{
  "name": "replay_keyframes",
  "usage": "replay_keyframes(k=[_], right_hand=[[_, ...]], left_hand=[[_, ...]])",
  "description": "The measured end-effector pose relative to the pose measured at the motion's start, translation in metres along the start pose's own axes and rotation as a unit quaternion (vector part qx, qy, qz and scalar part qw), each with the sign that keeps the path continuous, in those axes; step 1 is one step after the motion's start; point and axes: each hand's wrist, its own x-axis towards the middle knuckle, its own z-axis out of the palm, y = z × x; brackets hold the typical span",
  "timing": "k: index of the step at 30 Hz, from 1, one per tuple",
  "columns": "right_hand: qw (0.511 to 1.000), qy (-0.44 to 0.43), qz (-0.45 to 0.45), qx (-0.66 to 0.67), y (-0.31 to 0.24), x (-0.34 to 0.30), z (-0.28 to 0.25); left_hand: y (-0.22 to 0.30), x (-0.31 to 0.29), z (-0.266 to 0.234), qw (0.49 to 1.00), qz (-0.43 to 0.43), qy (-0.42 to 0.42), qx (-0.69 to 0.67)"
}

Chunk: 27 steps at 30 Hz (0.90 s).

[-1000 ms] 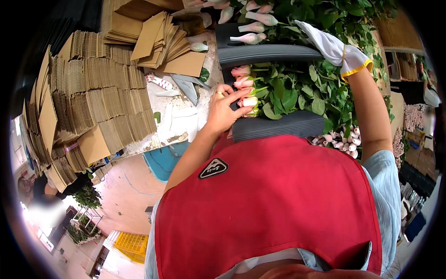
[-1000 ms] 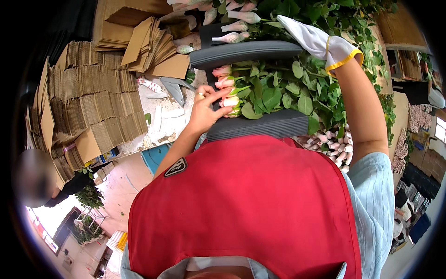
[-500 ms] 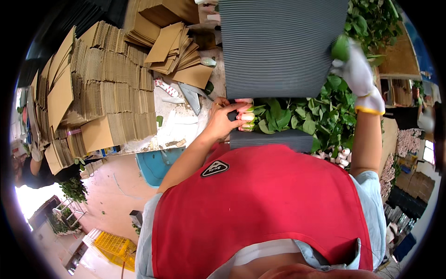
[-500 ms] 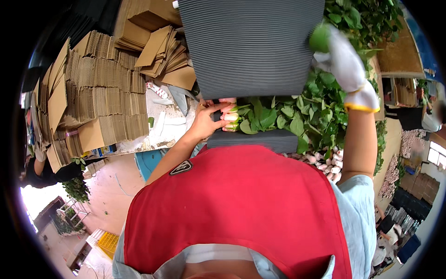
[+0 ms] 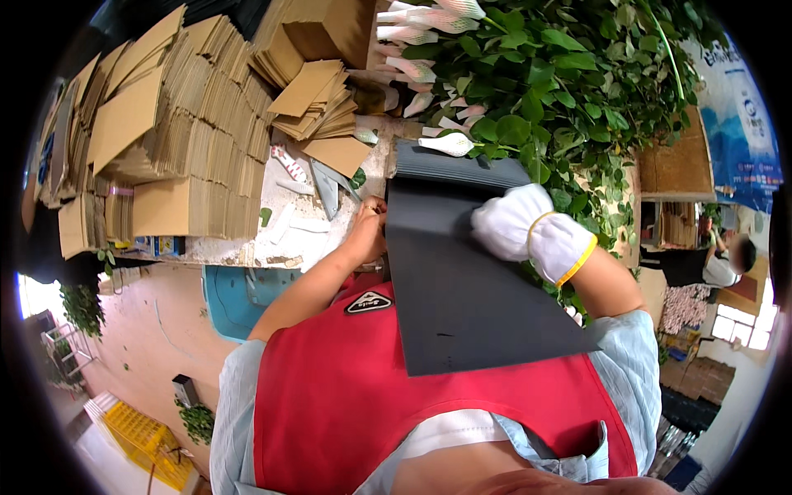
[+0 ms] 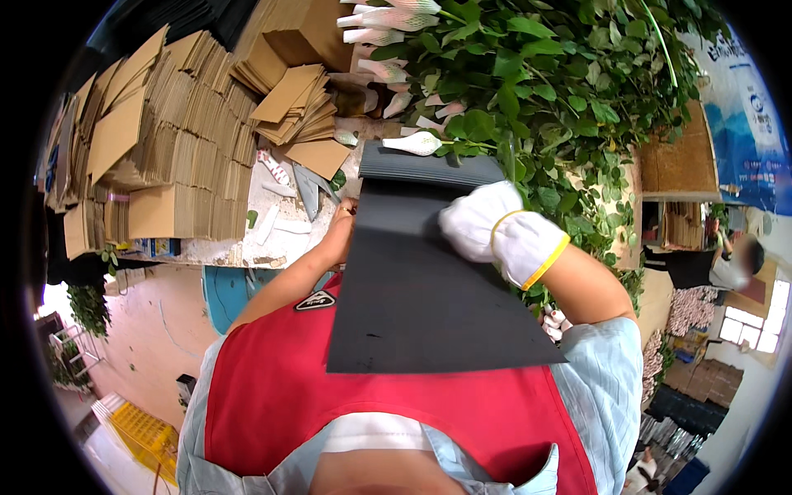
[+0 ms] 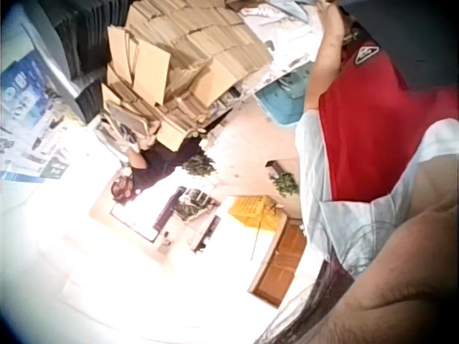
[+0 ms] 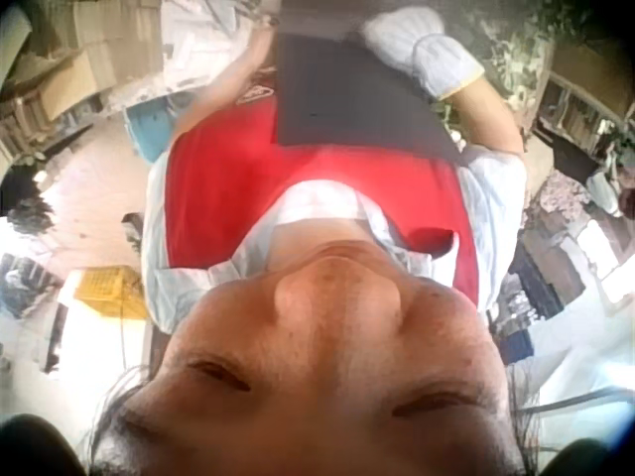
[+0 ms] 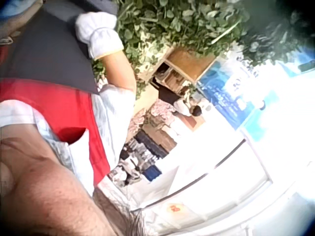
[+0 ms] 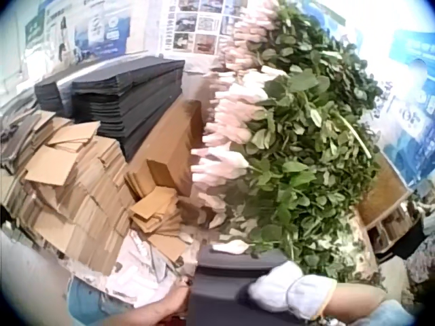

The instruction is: The person places roses into a gray cardboard holder, adds more stems one by one, and folds the cardboard sides over the stems.

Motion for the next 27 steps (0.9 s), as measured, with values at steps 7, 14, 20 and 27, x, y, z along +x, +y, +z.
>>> replay_keyframes(k=[7,14,20,27], right_hand=[[0.922,0.277,-0.249,0.105,-0.019,0.077,0.08],[0.91,0.329,-0.245,0.056,-0.032,0.056,0.048],[0.913,0.172,-0.147,0.34,-0.064,-0.027,0.009],[0.841,0.481,-0.248,-0.01,-0.082,0.062,-0.072]], left_hand=[[0.072,-0.055,-0.063,0.989,0.058,-0.01,0.137],[0.07,-0.063,-0.038,0.986,-0.117,-0.102,-0.054],[0.058,-0.076,-0.045,0.976,-0.073,-0.174,-0.108],[0.078,-0.081,-0.029,0.991,-0.097,-0.087,-0.036]])
